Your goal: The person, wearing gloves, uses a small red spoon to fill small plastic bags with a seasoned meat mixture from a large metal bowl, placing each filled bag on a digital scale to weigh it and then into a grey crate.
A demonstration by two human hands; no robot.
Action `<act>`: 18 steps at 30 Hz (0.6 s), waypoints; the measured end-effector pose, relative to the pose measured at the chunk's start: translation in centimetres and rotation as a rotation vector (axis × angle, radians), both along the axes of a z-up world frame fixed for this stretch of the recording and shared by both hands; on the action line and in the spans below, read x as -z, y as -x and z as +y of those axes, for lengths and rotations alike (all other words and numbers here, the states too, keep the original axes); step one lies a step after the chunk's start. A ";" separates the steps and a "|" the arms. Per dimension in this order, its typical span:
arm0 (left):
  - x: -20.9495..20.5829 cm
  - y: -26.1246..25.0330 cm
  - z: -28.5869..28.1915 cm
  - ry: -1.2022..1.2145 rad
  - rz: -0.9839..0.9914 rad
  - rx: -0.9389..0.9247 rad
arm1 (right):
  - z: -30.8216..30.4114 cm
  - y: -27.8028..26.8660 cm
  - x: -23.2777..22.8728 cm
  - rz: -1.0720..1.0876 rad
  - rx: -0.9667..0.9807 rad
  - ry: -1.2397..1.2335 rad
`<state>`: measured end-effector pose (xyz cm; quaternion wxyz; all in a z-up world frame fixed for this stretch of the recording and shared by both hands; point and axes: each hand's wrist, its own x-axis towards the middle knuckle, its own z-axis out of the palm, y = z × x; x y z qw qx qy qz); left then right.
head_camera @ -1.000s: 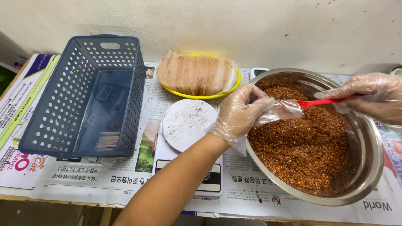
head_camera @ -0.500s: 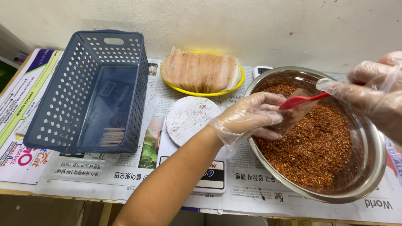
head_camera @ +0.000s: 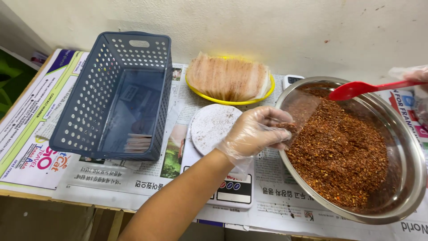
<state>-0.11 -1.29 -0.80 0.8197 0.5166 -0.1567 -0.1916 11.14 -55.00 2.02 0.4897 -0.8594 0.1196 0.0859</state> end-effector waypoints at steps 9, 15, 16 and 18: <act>-1.8 1.2 3.1 0.214 0.216 0.128 | 24.1 13.4 -4.5 -0.054 0.120 0.170; -0.4 0.5 3.3 0.134 0.168 0.080 | 24.6 13.7 -5.2 -0.352 -0.247 0.843; -0.1 0.6 3.4 0.086 0.137 0.070 | 26.7 14.4 -6.9 -0.335 -0.197 0.713; 0.1 0.8 3.5 0.037 0.106 0.057 | 31.3 15.3 -9.9 -0.316 -0.150 0.582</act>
